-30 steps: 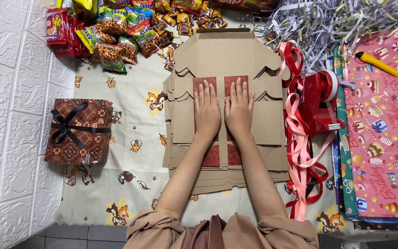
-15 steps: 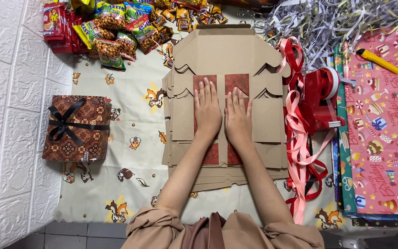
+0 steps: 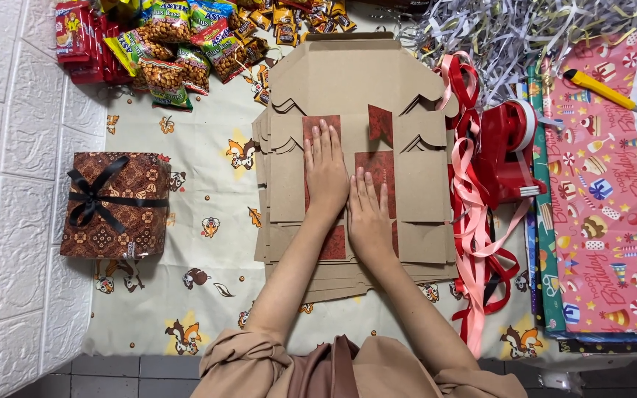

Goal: Assembling a cardboard gift box and filling it with shredded paper

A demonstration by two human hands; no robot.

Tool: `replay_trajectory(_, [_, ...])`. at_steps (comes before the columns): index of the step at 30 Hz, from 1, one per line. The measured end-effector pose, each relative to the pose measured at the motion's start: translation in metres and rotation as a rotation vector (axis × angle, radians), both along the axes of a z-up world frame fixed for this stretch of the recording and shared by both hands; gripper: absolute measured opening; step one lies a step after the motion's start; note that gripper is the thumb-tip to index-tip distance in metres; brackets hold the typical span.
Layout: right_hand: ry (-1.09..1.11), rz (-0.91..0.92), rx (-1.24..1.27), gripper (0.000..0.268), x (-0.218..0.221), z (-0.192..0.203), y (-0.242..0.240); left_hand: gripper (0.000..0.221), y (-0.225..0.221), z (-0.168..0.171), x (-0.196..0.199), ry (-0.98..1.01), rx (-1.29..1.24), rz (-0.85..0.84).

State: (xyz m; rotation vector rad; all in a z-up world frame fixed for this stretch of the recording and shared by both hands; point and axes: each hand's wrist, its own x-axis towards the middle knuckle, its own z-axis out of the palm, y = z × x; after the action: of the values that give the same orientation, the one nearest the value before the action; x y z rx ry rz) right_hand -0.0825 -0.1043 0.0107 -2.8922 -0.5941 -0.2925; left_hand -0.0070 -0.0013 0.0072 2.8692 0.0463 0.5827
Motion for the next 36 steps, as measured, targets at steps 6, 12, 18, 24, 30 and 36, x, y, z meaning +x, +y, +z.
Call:
replay_trajectory(6, [-0.026,0.012,-0.007,0.051,-0.002,0.002,-0.001,0.048,0.000,0.000,0.000,-0.011,-0.004,0.001])
replay_trajectory(12, [0.010,0.016,0.140,0.047,0.005,0.010,-0.006,0.050,0.003,-0.009,0.002,0.011,-0.058,-0.021])
replay_trajectory(18, [0.173,-0.044,0.387,0.028,0.018,0.015,-0.022,0.054,0.003,-0.020,0.005,0.014,-0.074,-0.024])
replay_trajectory(24, [0.151,-0.191,0.723,0.030,0.045,0.063,-0.035,0.053,0.004,-0.008,0.002,0.066,-0.125,-0.046])
replay_trajectory(30, [0.138,-0.276,0.781,0.031,0.083,0.041,-0.046,0.053,0.005,-0.011,0.002,0.072,-0.156,-0.061])
replay_trajectory(36, [0.074,-0.355,0.744,0.021,0.088,0.051,-0.022,0.053,0.005,-0.006,0.001,0.081,-0.173,-0.059])
